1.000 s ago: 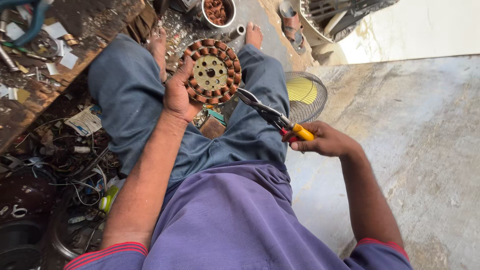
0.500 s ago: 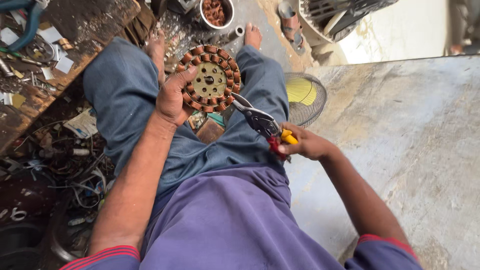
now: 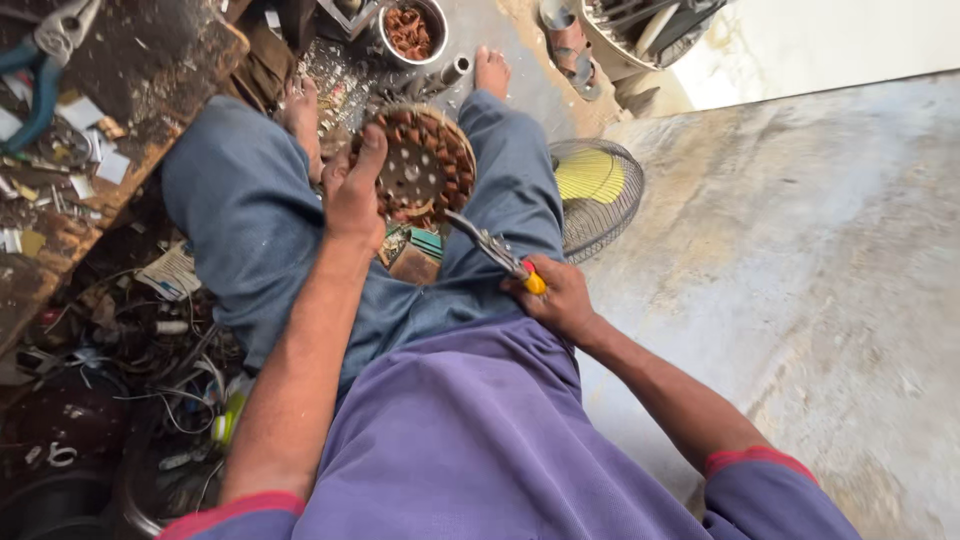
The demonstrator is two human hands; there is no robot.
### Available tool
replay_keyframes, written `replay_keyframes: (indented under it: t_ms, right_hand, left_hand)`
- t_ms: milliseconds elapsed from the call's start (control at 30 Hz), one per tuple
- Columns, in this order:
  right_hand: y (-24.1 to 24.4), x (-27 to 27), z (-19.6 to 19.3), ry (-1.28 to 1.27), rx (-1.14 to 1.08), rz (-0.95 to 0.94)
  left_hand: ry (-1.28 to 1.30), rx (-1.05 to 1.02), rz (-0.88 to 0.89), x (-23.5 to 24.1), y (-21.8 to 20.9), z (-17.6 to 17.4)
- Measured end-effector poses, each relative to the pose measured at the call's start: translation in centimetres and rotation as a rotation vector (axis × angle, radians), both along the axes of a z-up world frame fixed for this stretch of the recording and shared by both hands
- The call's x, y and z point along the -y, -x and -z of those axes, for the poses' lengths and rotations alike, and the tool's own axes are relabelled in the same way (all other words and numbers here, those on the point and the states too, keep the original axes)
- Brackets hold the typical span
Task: The person works on a ceiling fan motor stator, manipulating the copper coils and wire by hand and using pliers.
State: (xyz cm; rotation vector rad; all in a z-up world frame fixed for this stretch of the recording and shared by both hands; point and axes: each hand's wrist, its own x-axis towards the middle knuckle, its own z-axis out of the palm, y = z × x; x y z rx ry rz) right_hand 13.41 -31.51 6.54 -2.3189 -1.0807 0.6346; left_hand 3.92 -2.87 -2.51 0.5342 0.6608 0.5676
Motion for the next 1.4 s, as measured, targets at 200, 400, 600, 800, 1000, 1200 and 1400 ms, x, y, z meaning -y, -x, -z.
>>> replay_keyframes:
  t_ms: [200, 400, 600, 800, 1000, 1200, 1400]
  right_hand:
    - [-1.5, -0.9, -0.9, 0.246, -0.454, 0.039]
    - [-3.0, -2.8, -3.9, 0.335, -0.721, -0.051]
    - [-3.9, -2.7, -0.8, 0.303, -0.19, -0.17]
    - [-1.8, -3.1, 4.3, 0.019, 0.416, 0.032]
    - [-2.0, -0.9, 2.6, -0.176, 0.246, 0.07]
    - [-5.0, 0.6, -0.7, 0.327, -0.388, 0.266]
    - [-6.9, -1.0, -5.7, 0.286, -0.798, 0.142]
  left_hand:
    - [-0.444, -0.317, -0.145, 0.2, 0.0, 1.6]
    - [-0.184, 0.012, -0.072, -0.7, 1.3, 0.4]
    - [-0.161, 0.017, -0.011, -0.6, 1.2, 0.8]
    - [0.088, -0.392, 0.013, 1.1, -0.4, 3.9]
    - [0.115, -0.308, -0.125, -1.6, 0.0, 2.5]
    - [0.099, -0.132, -0.17, -1.6, 0.4, 1.2]
    - [-0.082, -0.071, -0.141, -1.3, 0.8, 0.9]
